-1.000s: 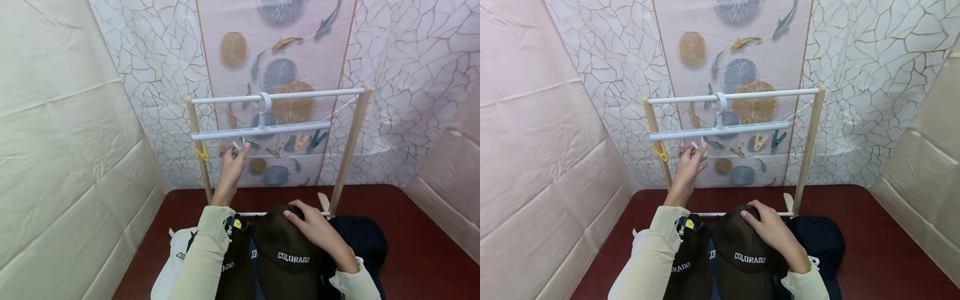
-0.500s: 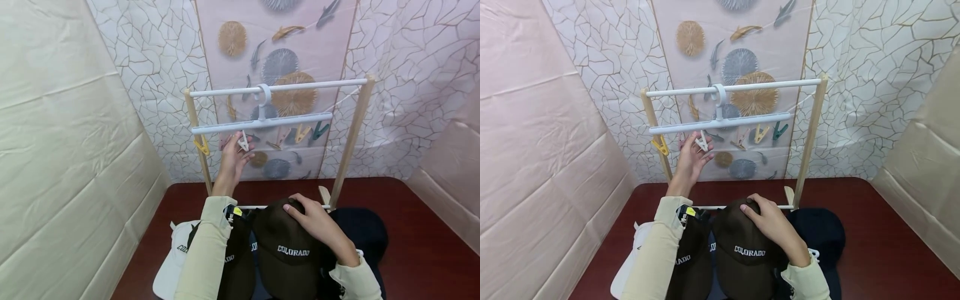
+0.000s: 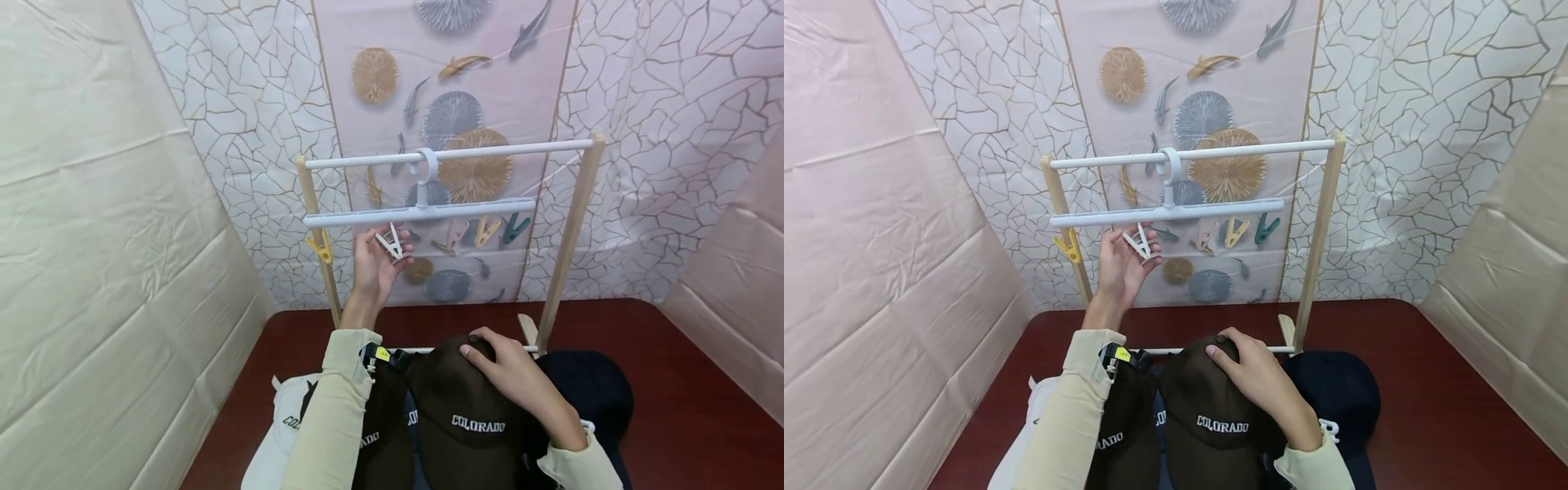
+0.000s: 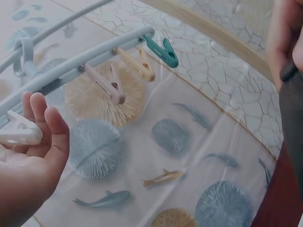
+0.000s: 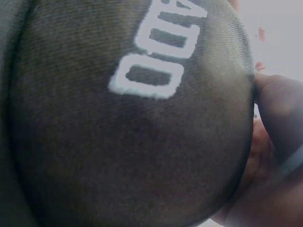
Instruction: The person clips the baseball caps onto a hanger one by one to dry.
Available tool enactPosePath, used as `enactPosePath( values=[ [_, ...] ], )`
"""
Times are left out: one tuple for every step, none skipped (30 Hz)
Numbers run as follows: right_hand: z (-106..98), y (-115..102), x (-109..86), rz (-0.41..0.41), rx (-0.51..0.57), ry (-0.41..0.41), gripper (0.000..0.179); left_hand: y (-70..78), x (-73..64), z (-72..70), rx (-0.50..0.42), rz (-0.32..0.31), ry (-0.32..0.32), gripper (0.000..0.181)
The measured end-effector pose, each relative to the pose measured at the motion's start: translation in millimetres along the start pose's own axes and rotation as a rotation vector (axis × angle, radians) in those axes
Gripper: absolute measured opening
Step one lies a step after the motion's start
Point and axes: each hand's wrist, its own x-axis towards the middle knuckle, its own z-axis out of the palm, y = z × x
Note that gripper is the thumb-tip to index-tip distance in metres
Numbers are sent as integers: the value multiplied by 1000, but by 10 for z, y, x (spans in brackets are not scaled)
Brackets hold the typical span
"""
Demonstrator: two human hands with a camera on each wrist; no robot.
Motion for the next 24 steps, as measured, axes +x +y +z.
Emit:
enactPosePath(
  values=[
    [-1,2,7,0,0,-2,41,-1,-2,3,-15,1,4,51],
    [-3,4,12,0,1,-3,40,-3,-6,4,-27,1,11,51],
    [-6,6,16,1,3,-5,39,-2,-12,7,-38,-6,17,51],
    [-9,7,18,1,4,-4,38,1,-23,11,-46,-14,23,52],
    [-9,11,20,3,5,-4,37,6,-38,15,-53,-23,27,52],
    [-6,16,20,5,6,-4,36,9,-53,15,-55,-33,29,52],
    [-1,21,18,9,9,-5,35,12,-71,13,-55,-44,29,52],
    [7,26,14,11,10,-7,35,15,-94,10,-51,-54,28,53],
    [19,32,10,11,10,-7,35,19,-120,7,-45,-63,26,53],
    [24,30,9,10,8,-9,35,32,-141,5,-35,-67,23,54],
    [31,30,9,11,9,-11,35,43,-165,1,-25,-72,22,53],
    [37,29,6,12,8,-13,36,53,-193,-3,-15,-77,20,53],
    [42,28,4,12,6,-12,36,57,-220,-8,-3,-77,17,53],
    [45,27,2,11,5,-13,36,57,-245,-10,10,-72,14,53],
    [46,26,3,14,2,-10,36,49,-265,-11,18,-63,10,54],
    [40,24,1,17,5,-12,36,32,-280,-8,19,-50,6,55],
    [33,24,1,20,3,-10,37,8,-289,-3,16,-39,3,55],
    [23,27,0,21,0,-7,37,-28,-291,3,10,-25,-2,55],
    [27,24,2,20,2,-8,37,-53,-297,0,5,-11,-4,55],
    [31,25,7,16,1,-10,38,-80,-301,-4,0,3,-5,55],
    [32,27,11,19,3,-12,38,-106,-300,-9,-10,14,-6,55],
    [32,28,15,19,8,-17,38,-127,-301,-16,-18,22,-7,53],
    [35,28,22,19,9,-19,38,-142,-301,-29,-24,29,-9,52],
    [38,28,32,17,11,-23,37,-149,-303,-45,-29,37,-14,52]
  ],
)
